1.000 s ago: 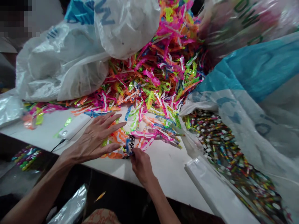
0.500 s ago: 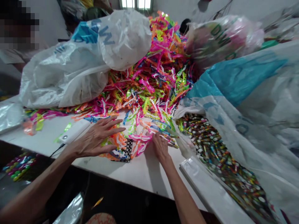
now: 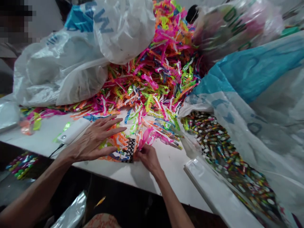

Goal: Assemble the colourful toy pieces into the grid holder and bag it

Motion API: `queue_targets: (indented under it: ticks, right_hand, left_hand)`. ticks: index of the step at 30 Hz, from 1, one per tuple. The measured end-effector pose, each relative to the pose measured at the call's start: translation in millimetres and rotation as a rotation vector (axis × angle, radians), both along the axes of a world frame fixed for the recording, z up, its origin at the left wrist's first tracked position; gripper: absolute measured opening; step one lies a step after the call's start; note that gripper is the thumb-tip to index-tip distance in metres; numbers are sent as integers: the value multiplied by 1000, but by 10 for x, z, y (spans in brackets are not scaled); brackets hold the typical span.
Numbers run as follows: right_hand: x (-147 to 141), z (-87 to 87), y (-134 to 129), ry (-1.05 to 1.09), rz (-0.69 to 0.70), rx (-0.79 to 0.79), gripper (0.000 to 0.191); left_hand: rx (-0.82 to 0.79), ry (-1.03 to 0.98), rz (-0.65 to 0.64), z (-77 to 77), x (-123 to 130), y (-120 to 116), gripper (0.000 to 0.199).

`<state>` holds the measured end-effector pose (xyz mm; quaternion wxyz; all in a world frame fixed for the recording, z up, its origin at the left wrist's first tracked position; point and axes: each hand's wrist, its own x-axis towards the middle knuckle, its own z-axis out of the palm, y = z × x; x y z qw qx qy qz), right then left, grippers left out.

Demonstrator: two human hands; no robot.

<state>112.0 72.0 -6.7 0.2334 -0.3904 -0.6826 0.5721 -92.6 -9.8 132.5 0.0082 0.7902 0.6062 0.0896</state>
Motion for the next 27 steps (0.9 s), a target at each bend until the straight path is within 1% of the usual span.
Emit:
queue_targets:
  ticks: [1,2,4,6,9,11,15,17,19,20,23,25,27]
  right_hand:
    - [-67,-15,-41,66,14,-68,15]
    - [-119,-26,-66,104,26,-99,17]
    - [-169,-31,-71,107,66,-58,14]
    - [-156,-10,-44,54,136,67,10]
    - [-104,64,-12,-30,188,244,13]
    - [-99,126,-22,-117,248,346,12]
    - [-201,247,-94,-431,418,590,17]
    - [-269,303,-105,-560,492,677,20]
    - [-303,354,-76,-607,572,727,22]
    - [-301,374,-50,-608,599,737,21]
    - [-249,393,12,-575,618,710,18]
    - [-225,367,-4,-572,583,706,18]
    - [-240,328,-60,-592,550,738,22]
  left_hand:
    - [-3,3,3,-3,1,2,55]
    - [-6,5,5,-6,0,3,55]
    - [-13,3,9,-10,-1,4,55]
    - [-13,-10,7,-10,0,6,55]
    - [-17,-31,4,-8,0,12,55]
    - [-25,-41,4,-11,-4,14,55]
    - [-37,-71,-9,-30,-15,15,62]
    - [-31,-78,-22,-42,-11,20,68]
    - [-14,-74,-41,-53,-3,26,71]
    - [-4,-68,-49,-57,1,29,68]
    - [-1,-42,-56,-58,12,31,58]
    - [-9,-31,-54,-52,22,29,57]
    - [-7,-35,-54,-42,40,30,59]
